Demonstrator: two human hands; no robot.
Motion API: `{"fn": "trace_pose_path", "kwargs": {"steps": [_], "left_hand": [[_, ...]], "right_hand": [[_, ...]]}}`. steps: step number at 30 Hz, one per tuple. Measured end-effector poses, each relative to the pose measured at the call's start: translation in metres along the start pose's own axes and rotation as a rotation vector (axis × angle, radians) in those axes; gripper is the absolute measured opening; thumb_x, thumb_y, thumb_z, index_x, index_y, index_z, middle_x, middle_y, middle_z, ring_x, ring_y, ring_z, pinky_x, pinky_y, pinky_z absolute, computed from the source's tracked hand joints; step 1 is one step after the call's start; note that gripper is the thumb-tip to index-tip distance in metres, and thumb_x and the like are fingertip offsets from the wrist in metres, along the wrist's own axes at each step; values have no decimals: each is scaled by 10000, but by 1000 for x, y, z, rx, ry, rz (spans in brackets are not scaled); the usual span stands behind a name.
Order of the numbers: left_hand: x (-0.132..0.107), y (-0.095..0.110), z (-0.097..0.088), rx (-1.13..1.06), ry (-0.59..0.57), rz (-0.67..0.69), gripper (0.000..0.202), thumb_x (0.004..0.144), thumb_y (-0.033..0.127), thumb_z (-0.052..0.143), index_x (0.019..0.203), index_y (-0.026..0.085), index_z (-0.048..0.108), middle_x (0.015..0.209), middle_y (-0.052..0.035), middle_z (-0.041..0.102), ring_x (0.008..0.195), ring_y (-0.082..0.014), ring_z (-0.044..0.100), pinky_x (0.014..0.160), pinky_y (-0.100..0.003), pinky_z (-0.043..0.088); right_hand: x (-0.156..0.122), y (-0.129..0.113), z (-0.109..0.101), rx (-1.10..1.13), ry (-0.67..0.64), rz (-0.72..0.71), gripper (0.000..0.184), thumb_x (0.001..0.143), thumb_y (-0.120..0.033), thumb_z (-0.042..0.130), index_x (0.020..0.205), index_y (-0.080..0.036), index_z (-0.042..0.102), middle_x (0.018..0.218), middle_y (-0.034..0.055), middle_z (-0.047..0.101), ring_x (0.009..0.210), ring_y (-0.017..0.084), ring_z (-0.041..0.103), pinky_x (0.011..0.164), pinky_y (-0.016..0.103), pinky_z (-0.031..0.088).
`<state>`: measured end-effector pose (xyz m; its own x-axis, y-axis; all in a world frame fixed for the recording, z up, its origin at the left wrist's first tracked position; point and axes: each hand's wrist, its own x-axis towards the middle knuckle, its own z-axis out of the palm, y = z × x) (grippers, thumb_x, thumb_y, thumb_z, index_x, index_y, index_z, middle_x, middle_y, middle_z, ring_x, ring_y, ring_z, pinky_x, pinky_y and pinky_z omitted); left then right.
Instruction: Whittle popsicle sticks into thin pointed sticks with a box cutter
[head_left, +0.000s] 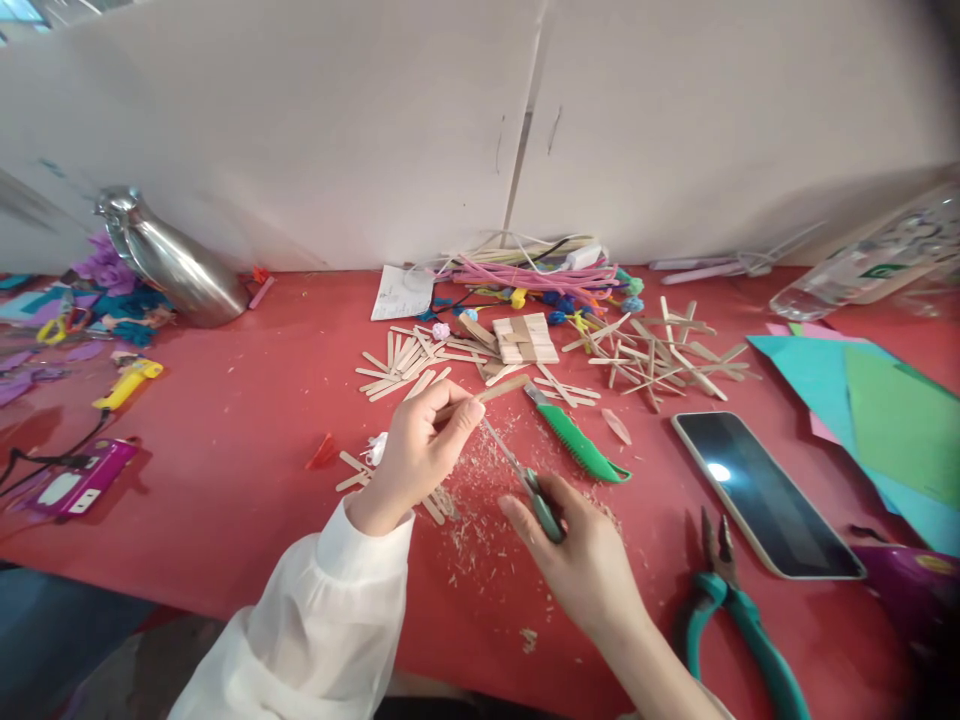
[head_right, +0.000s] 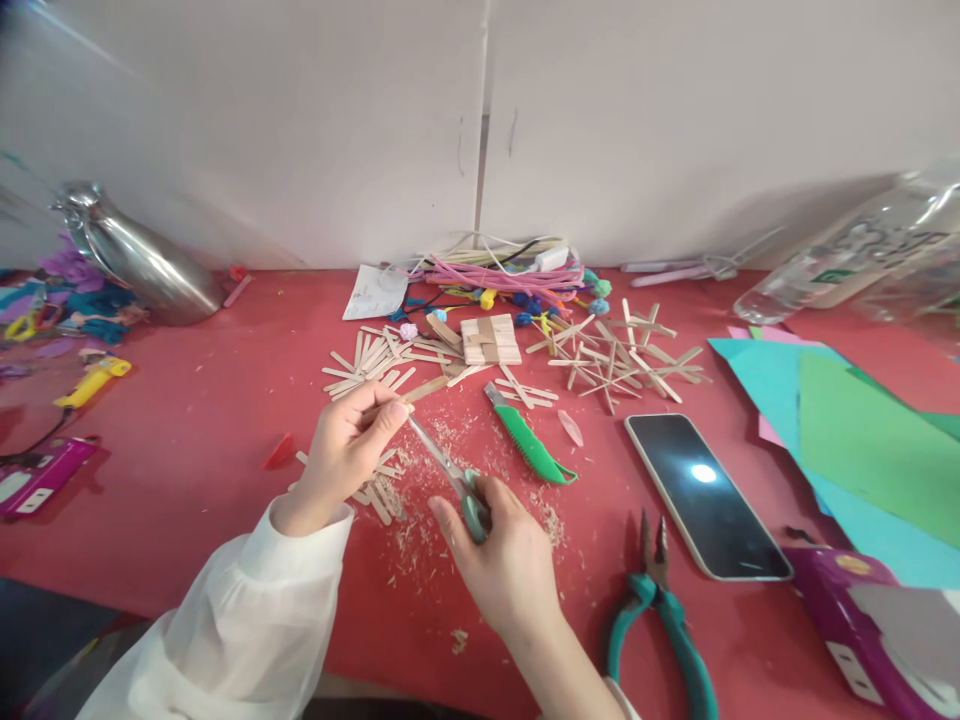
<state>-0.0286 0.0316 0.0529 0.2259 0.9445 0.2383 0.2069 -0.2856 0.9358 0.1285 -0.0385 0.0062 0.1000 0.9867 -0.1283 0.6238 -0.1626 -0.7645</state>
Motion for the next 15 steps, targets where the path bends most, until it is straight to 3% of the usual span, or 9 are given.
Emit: {"fn": "trace_pose_path", "kwargs": {"steps": [7, 15], "left_hand": [[0, -1, -2, 42, 47, 56, 246, 915, 388, 394, 791, 194, 479, 568, 48, 353, 470, -85, 320, 439, -218, 273], [12, -13, 1, 207, 141, 121, 231, 923, 315, 378, 737, 191, 435, 598, 44, 339, 509, -95, 325, 493, -213, 286]], "right_hand": [[7, -3, -4, -80, 9, -31, 400, 760, -615, 426, 711, -228, 510, 576, 10, 594, 537, 173, 558, 513, 271, 391], [25, -6, -3, -207, 51, 5, 331, 761, -532, 445, 731, -227, 570, 665, 39, 651, 612, 201, 601, 524, 273, 380]]}}
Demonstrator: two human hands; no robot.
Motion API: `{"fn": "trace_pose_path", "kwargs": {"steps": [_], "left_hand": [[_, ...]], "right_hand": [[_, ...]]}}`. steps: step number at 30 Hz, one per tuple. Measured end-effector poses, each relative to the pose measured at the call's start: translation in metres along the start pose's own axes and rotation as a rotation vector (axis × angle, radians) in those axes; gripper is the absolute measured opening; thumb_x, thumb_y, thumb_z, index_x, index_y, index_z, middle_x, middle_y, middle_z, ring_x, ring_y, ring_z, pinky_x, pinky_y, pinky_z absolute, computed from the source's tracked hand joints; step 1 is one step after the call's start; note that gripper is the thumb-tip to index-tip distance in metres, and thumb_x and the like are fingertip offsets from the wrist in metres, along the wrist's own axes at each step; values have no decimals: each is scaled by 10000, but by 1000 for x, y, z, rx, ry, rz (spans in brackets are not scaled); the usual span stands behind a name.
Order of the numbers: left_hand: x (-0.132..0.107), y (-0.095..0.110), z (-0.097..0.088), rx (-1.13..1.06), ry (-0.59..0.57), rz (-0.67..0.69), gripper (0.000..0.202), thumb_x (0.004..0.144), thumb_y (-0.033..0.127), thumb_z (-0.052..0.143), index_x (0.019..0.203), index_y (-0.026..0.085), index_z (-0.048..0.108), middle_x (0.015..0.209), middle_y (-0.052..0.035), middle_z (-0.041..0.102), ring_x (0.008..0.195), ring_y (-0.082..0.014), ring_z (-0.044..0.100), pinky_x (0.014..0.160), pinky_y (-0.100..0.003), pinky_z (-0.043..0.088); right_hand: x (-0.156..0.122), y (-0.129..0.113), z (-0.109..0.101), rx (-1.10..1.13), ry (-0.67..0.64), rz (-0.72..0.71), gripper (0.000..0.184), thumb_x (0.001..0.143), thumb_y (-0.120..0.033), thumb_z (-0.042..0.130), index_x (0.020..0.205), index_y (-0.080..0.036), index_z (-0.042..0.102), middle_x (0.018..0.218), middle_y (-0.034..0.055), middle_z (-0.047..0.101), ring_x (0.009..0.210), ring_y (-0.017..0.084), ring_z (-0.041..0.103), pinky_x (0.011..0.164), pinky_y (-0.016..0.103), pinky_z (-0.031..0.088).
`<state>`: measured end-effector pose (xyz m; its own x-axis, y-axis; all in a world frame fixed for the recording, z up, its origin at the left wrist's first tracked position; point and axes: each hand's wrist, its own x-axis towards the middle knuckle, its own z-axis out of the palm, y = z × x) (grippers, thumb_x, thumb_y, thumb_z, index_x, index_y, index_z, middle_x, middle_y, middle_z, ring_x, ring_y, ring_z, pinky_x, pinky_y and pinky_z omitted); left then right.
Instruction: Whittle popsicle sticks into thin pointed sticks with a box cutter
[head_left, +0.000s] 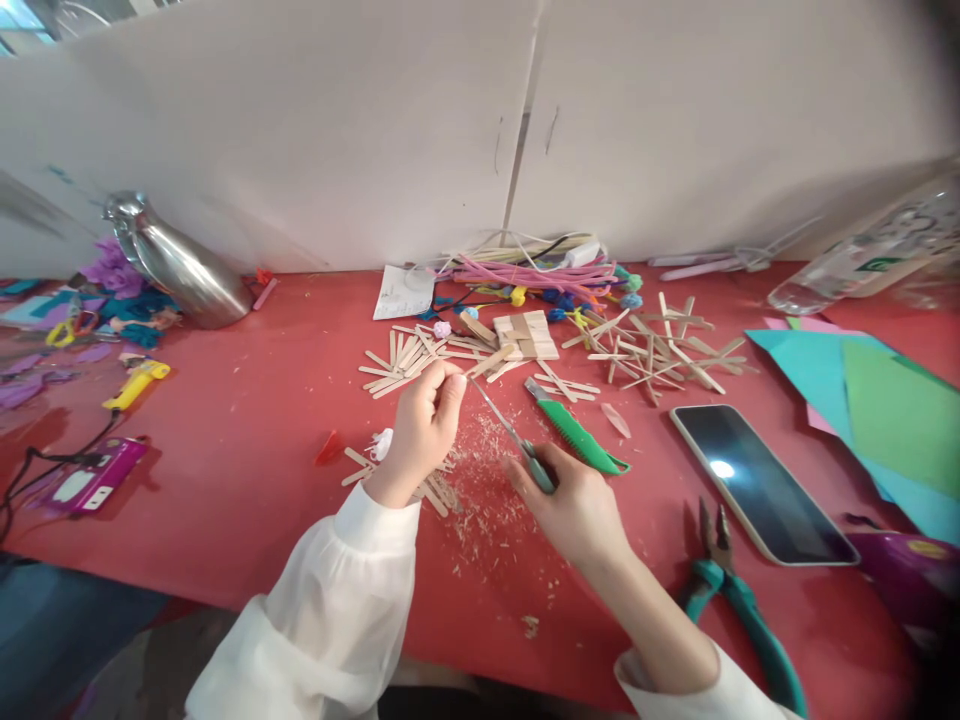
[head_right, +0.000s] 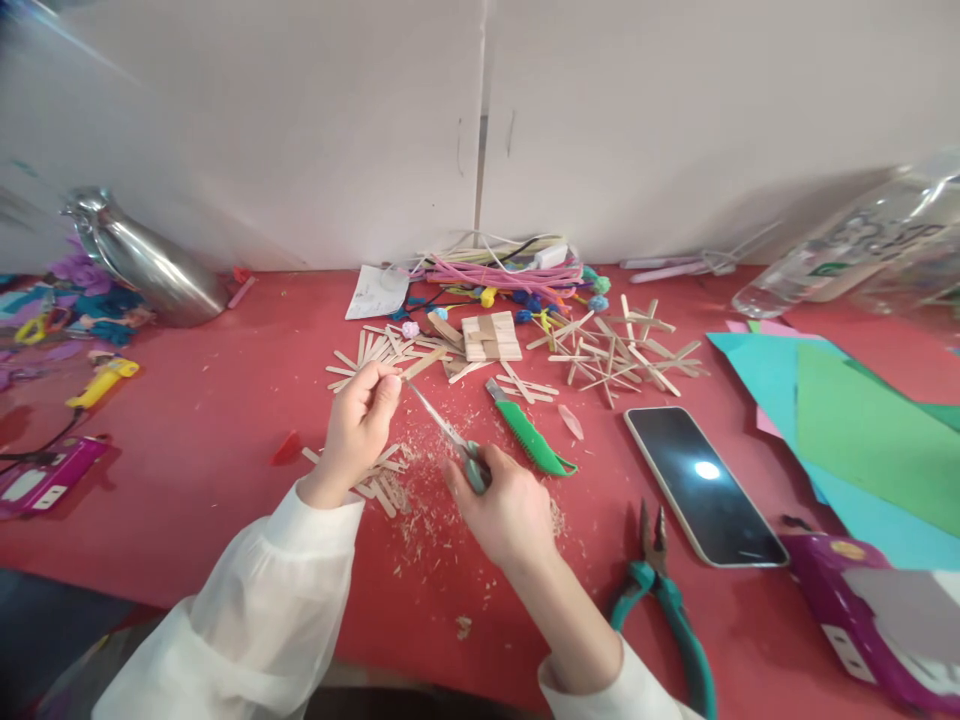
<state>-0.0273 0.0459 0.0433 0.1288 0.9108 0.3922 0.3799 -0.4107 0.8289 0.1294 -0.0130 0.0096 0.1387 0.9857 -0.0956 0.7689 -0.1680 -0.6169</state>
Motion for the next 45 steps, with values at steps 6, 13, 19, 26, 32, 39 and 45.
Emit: {"fn": "trace_pose_path", "kwargs": {"steps": [6, 13, 19, 26, 32, 39, 45], "left_hand": [[6, -11, 5, 44, 63, 44, 219, 921, 295, 373, 735, 193, 427, 615, 36, 352, 538, -108, 338, 538, -220, 301], [9, -21, 11, -39, 109, 24, 214, 888, 277, 441, 693, 191, 423, 614, 37, 355, 578, -115, 349, 585, -225, 303], [13, -38, 15, -203, 122, -99, 257, 887, 364, 429, 697, 191, 430, 576, 54, 368, 472, -84, 323, 483, -198, 295], [11, -41, 15, -420, 47, -248, 266, 857, 415, 458, 767, 170, 509, 530, 71, 328, 399, -53, 254, 391, -172, 215], [5, -29, 14, -492, -37, -307, 200, 833, 357, 482, 803, 164, 524, 521, 76, 311, 415, -54, 247, 403, -173, 193], [-3, -12, 14, -458, -282, -351, 179, 844, 322, 458, 751, 171, 486, 548, 68, 324, 457, -64, 264, 449, -190, 232], [-13, -7, 20, -344, -570, -376, 297, 890, 390, 407, 687, 172, 408, 607, 55, 319, 531, -79, 307, 514, -209, 278]], "right_hand": [[7, -6, -1, -80, 3, 14, 321, 772, -524, 437, 712, -232, 555, 664, 38, 655, 622, 197, 608, 522, 263, 368], [12, -11, 0, -175, 8, 27, 329, 793, -514, 421, 655, -228, 505, 701, 57, 669, 702, 223, 623, 555, 277, 344], [3, -18, -10, -228, -17, 35, 361, 816, -534, 384, 682, -221, 505, 715, 66, 669, 687, 239, 630, 528, 289, 313], [-16, -5, -18, -233, -28, 37, 310, 810, -482, 415, 788, -207, 557, 788, 63, 672, 711, 232, 636, 518, 282, 322], [-23, 9, -17, -128, 5, 14, 331, 763, -517, 477, 804, -209, 591, 824, 74, 659, 765, 275, 628, 540, 323, 379], [2, 5, -38, 326, 6, -60, 518, 710, -569, 526, 1086, -213, 536, 993, 85, 650, 832, 213, 626, 718, 356, 476], [28, 2, -33, 632, -163, -61, 357, 693, -487, 557, 827, -160, 609, 614, 10, 615, 539, 125, 564, 525, 264, 474]]}}
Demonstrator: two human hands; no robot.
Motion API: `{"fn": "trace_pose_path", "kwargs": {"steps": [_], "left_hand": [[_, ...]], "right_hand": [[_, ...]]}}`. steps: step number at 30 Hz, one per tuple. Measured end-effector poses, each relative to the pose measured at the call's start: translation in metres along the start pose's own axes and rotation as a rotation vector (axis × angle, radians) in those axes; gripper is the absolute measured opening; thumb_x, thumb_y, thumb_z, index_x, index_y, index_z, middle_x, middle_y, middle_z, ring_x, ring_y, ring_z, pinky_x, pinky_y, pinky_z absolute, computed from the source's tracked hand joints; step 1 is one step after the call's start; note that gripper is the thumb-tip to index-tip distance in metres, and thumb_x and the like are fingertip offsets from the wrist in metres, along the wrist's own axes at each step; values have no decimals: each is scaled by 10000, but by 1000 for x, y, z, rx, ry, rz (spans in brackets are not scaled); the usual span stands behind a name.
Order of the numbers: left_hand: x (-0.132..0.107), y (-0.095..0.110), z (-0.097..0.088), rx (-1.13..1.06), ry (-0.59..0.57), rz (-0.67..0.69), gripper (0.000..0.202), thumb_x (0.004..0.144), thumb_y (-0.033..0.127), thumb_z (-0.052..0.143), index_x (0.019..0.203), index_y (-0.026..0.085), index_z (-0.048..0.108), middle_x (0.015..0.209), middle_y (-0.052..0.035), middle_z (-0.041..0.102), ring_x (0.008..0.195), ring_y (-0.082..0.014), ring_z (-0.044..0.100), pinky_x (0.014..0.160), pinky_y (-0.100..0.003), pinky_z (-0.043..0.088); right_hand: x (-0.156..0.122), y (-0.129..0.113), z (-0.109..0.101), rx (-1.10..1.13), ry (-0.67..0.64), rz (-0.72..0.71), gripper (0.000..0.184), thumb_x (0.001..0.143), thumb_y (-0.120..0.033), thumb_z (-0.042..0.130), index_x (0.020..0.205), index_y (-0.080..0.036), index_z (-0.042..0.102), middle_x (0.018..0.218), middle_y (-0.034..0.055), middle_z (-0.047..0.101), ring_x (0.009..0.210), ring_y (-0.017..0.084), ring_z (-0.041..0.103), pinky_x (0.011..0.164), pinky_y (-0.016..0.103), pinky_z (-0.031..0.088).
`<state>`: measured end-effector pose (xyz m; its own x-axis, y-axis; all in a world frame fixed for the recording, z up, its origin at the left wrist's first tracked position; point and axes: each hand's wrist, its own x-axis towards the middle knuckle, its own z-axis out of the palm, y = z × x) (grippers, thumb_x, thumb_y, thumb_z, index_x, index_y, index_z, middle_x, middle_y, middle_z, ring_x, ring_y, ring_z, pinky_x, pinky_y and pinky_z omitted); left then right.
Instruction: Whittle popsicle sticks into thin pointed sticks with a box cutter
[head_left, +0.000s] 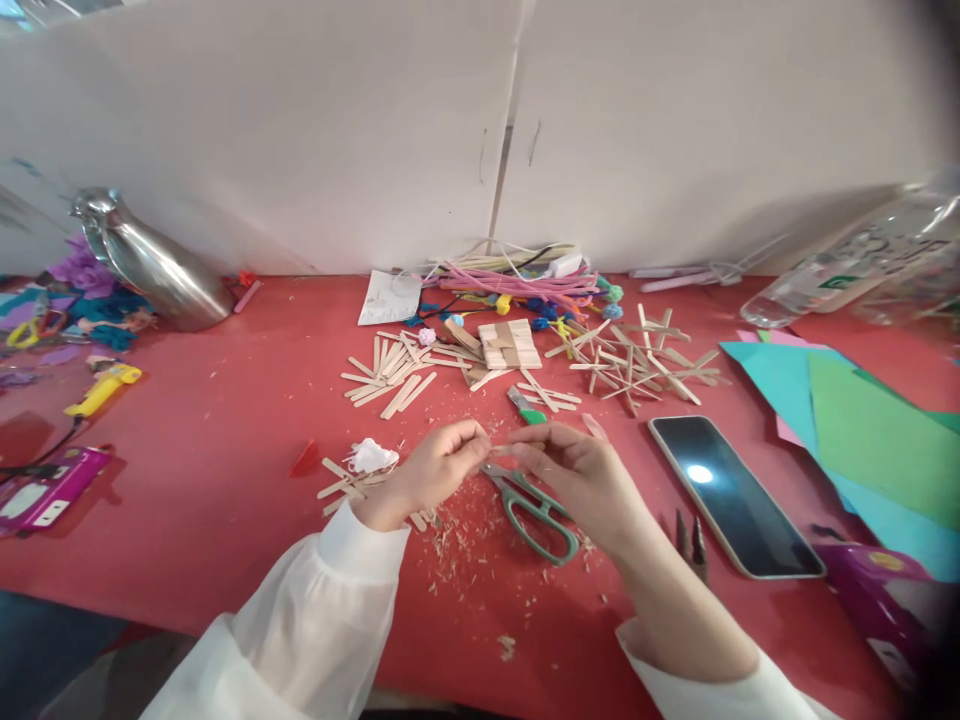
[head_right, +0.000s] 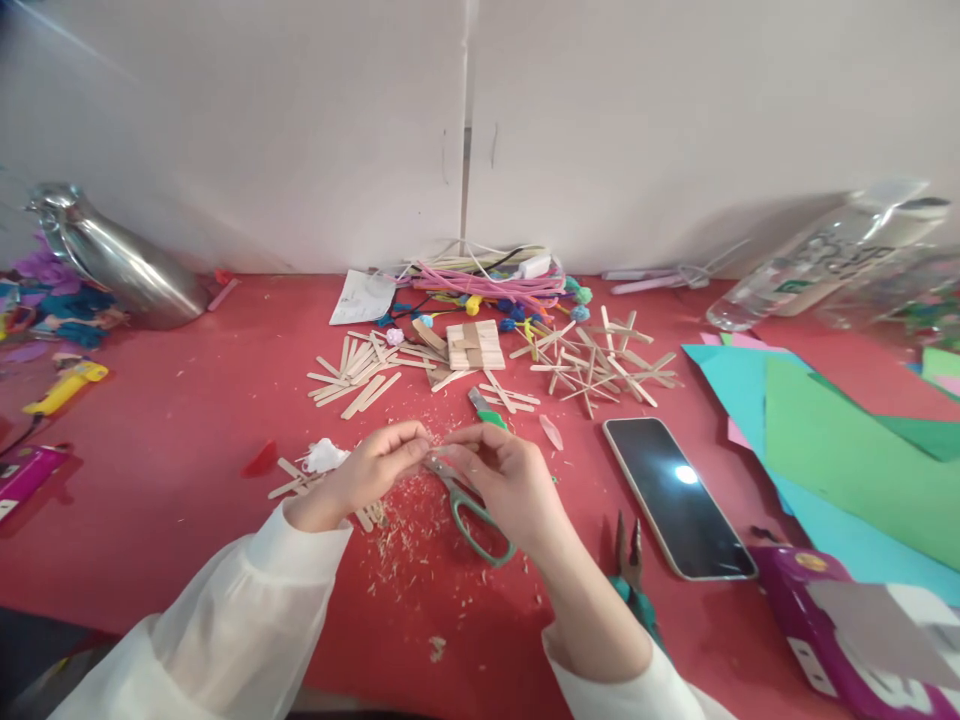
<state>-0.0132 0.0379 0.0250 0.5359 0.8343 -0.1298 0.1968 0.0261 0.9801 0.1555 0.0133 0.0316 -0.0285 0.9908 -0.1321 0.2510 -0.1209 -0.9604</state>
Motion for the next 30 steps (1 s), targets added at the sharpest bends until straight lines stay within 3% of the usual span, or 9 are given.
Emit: {"fn": "trace_pose_path", "kwargs": {"steps": [2, 6, 9, 13, 16, 19, 23, 30], "left_hand": [[-1, -1, 1, 72, 20, 9, 317, 905, 402, 381, 688, 172, 406, 608, 54, 324, 545, -83, 313, 528, -211, 287], [-3, -1, 0, 154, 22, 35, 171, 874, 344, 472, 857, 175, 497, 736, 25, 493, 647, -96, 444, 593, -209, 353], [-3, -1, -2, 278, 43, 53, 170, 881, 310, 458, 832, 173, 546, 724, 18, 540, 650, -100, 476, 592, -209, 358], [-3, -1, -4, 400, 74, 64, 255, 889, 321, 439, 743, 162, 574, 636, 23, 519, 579, -94, 446, 536, -208, 331], [-5, 1, -3, 382, 48, 41, 199, 874, 295, 471, 797, 168, 604, 655, 23, 550, 580, -90, 470, 536, -200, 345], [-6, 3, -1, 310, 17, -6, 162, 863, 282, 491, 806, 172, 595, 653, 31, 558, 563, -80, 478, 532, -191, 355], [-8, 3, 2, 217, -26, -48, 186, 871, 293, 474, 760, 169, 556, 619, 38, 547, 521, -69, 462, 506, -182, 352], [-7, -1, -1, 190, 4, -77, 235, 893, 329, 418, 758, 171, 527, 619, 24, 565, 470, -70, 421, 476, -198, 340]], "right_hand": [[2, 6, 1, 44, 0, 31, 330, 693, -469, 572, 782, -153, 615, 534, -16, 569, 481, 108, 527, 494, 257, 460], [2, 14, -2, 82, 10, 78, 342, 700, -476, 587, 790, -147, 620, 507, -22, 561, 453, 109, 524, 467, 258, 451], [1, 17, -5, 44, 31, 77, 325, 724, -470, 583, 790, -156, 634, 523, -5, 586, 471, 132, 550, 470, 273, 454], [-2, 16, -5, -49, 69, -27, 250, 697, -380, 641, 877, -210, 670, 862, 51, 665, 754, 187, 629, 683, 326, 494], [-2, 14, -2, -89, 5, -94, 190, 691, -323, 651, 860, -245, 690, 885, 36, 654, 815, 189, 621, 751, 336, 487], [-3, 11, 1, -119, -46, -106, 105, 710, -303, 630, 764, -233, 687, 742, 19, 651, 745, 173, 613, 716, 317, 493], [-4, 11, 1, -150, -59, -71, 135, 721, -328, 610, 725, -199, 650, 706, 22, 672, 663, 152, 619, 629, 276, 503], [-2, 19, -7, -284, 80, -29, 273, 818, -419, 480, 913, -189, 593, 760, 41, 686, 657, 158, 645, 583, 276, 504]]}}
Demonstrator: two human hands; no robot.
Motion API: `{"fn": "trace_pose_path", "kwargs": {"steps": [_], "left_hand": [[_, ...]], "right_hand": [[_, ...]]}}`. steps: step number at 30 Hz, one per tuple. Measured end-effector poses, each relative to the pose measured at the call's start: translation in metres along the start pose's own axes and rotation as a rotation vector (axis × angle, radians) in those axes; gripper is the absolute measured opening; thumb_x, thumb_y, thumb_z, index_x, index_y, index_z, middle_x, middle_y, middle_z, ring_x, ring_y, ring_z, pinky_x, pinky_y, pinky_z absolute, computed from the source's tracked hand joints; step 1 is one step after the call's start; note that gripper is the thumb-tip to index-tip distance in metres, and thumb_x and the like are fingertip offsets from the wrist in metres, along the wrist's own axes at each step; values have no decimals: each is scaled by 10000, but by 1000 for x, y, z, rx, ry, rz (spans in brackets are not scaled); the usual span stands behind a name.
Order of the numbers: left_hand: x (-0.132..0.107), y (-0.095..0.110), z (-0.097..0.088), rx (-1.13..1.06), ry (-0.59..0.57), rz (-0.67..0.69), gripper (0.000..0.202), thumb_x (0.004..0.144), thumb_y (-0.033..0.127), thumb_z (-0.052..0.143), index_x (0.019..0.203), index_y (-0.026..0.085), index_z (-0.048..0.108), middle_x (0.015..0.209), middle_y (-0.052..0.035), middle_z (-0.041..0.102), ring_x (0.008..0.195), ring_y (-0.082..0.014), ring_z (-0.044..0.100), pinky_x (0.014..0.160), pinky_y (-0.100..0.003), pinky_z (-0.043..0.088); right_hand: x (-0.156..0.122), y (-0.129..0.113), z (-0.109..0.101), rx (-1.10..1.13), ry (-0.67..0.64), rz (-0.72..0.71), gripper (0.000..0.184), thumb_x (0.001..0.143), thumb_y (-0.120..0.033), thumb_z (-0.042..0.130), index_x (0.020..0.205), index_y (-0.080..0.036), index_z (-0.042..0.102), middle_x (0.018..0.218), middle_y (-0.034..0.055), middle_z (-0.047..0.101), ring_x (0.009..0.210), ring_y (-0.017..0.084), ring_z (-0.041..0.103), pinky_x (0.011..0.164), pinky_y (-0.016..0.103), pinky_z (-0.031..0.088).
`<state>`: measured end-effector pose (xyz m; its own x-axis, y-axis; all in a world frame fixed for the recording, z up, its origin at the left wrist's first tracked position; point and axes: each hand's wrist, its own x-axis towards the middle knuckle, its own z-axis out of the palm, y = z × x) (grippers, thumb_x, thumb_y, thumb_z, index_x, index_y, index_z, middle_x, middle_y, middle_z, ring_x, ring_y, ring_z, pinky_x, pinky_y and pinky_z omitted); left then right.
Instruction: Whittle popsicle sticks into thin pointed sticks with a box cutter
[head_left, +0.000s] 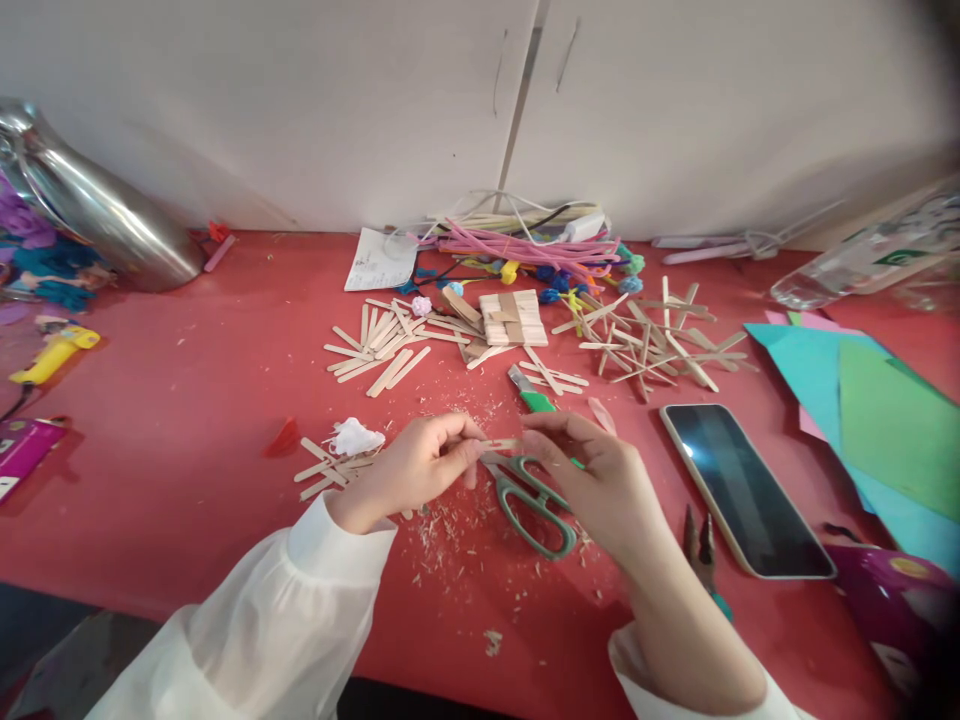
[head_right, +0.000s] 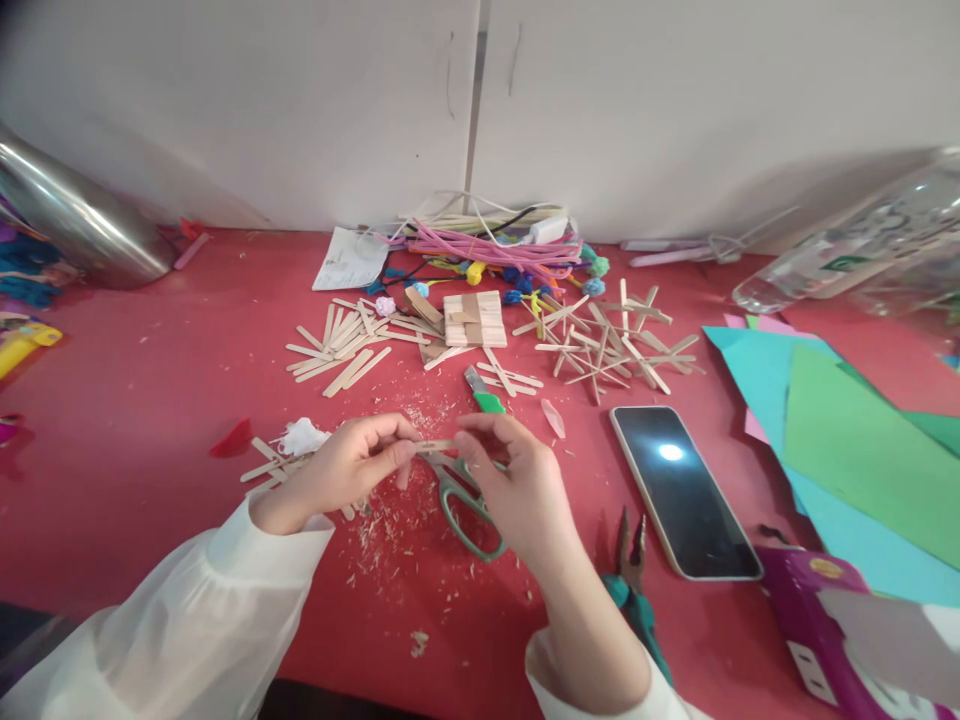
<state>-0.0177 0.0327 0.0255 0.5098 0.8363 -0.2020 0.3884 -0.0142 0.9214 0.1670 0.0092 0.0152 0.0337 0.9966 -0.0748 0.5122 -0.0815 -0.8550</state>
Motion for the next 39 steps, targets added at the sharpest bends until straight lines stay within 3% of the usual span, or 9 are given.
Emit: {"fn": "trace_pose_path", "kwargs": {"steps": [5, 13, 19, 21, 23, 27, 31, 35, 39], "left_hand": [[1, -6, -8, 26, 84, -13, 201, 895, 324, 414, 790, 177, 502, 634, 21, 577, 499, -80, 453, 515, -209, 363], [3, -16, -13, 5, 134, -32, 219, 903, 347, 385, 923, 178, 523, 581, 37, 555, 526, -100, 489, 560, -231, 394], [3, -14, -11, -20, 121, -6, 200, 902, 344, 393, 882, 173, 495, 584, 34, 537, 535, -98, 488, 558, -226, 392], [3, -12, -10, -18, 102, -4, 198, 902, 342, 394, 864, 173, 489, 579, 34, 528, 528, -95, 484, 547, -219, 388], [2, -10, -9, -8, 85, 7, 190, 904, 335, 392, 851, 176, 480, 583, 34, 527, 526, -91, 480, 545, -213, 385], [1, -10, -7, 102, 100, 32, 174, 911, 320, 374, 852, 185, 465, 604, 31, 537, 529, -93, 481, 545, -212, 377], [-3, -14, -5, 373, 172, 88, 144, 891, 259, 400, 826, 184, 505, 710, -3, 564, 620, -126, 509, 588, -245, 387], [-8, -19, -4, 525, 251, 162, 158, 871, 203, 430, 767, 172, 545, 835, -38, 553, 811, -173, 524, 707, -292, 407], [-9, -22, -5, 539, 216, 62, 188, 881, 221, 438, 742, 167, 553, 782, -24, 533, 746, -160, 523, 682, -291, 404]], "right_hand": [[-3, 5, 0, -281, 29, -43, 231, 788, -385, 523, 930, -209, 569, 834, 56, 669, 736, 201, 632, 607, 316, 468], [-14, 1, 2, -671, -171, -167, 166, 665, -247, 651, 810, -224, 574, 803, 52, 648, 762, 246, 637, 547, 292, 417], [-11, 9, -12, -776, -142, -108, 112, 691, -321, 646, 743, -249, 577, 567, -24, 629, 512, 194, 610, 422, 255, 329], [-4, 12, -15, -779, -60, -66, 176, 755, -421, 574, 793, -249, 588, 611, -13, 648, 527, 189, 613, 445, 262, 361], [4, 17, -15, -783, 43, -30, 311, 791, -456, 517, 993, -227, 577, 842, 53, 682, 688, 227, 642, 512, 298, 413], [17, 26, -9, -775, 97, -22, 356, 794, -339, 514, 1117, -197, 566, 1058, 139, 621, 976, 304, 585, 567, 321, 425], [15, 21, -11, -696, 139, -9, 326, 801, -289, 460, 1086, -210, 596, 961, 107, 649, 806, 251, 627, 543, 305, 417], [-14, 5, -12, -565, 148, -10, 374, 857, -326, 349, 1142, -209, 561, 811, 58, 666, 632, 181, 622, 527, 277, 438], [-58, 2, 8, -129, 25, 61, 402, 892, -360, 316, 1210, -192, 493, 754, 38, 671, 571, 155, 609, 551, 271, 485]]}}
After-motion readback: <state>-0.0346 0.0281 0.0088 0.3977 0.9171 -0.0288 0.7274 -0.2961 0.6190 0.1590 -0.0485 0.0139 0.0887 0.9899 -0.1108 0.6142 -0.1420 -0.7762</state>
